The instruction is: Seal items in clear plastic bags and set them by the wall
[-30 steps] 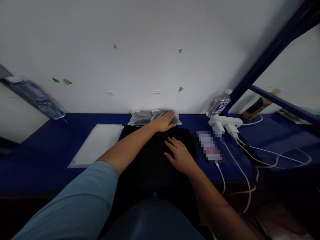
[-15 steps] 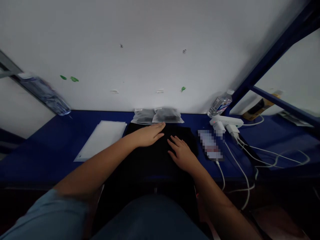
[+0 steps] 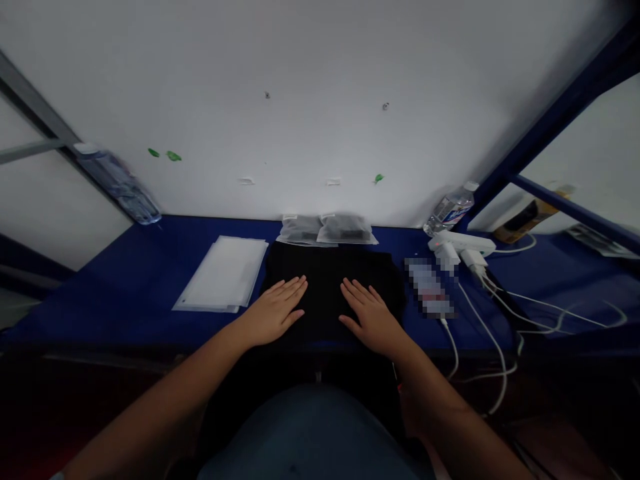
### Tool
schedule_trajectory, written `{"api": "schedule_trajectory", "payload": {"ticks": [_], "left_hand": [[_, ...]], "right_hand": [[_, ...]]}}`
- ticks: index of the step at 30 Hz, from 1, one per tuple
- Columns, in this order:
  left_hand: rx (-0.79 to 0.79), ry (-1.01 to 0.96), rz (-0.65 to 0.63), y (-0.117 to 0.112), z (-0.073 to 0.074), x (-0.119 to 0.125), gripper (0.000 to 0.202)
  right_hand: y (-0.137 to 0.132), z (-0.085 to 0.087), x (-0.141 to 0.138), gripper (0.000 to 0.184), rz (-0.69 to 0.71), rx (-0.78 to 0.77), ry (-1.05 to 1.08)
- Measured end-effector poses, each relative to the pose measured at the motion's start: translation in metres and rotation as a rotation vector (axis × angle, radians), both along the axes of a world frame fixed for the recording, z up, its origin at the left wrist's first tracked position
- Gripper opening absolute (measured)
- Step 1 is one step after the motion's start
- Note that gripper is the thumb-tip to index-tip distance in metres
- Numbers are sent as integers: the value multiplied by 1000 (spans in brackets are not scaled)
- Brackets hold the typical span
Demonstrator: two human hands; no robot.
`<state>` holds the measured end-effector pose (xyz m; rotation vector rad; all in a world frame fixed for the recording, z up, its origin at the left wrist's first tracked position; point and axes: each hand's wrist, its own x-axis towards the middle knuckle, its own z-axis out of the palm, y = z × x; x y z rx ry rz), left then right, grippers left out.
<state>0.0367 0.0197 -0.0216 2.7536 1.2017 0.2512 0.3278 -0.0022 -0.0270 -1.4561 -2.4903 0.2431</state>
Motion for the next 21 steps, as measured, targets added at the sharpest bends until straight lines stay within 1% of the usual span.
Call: {"api": "schedule_trajectory", "payload": {"ticks": [5,8,10,12,14,17,19,21], "left_hand": [[-58,-37,3,1,4,-14,55],[-64,-17,57,-3,8,-27,56],[-47,-7,97,-9,12,-32,58],[-32,-11,102,-18,18,-33,61],[-48,-19,46,-28,24,-30,67],[-117,-25,-69,-44,31,-22,74],[-151,-41,-87,-51,34,-20,68],[-169,-71,-65,-55,37,-22,58]], "right_hand": [[-13,6,6,85,26,-29,-29],[-23,7,12,93,53,-45,-49],[-28,5,14,88,38,-38,-51],[-29,4,13,78,8,-18,-43],[-29,2,10,70,-6,5,-34],[-26,1,4,61,-6,38,-26],[-24,1,0,58,-13,56,-25],[-23,2,-1,57,-26,63,-26]]}}
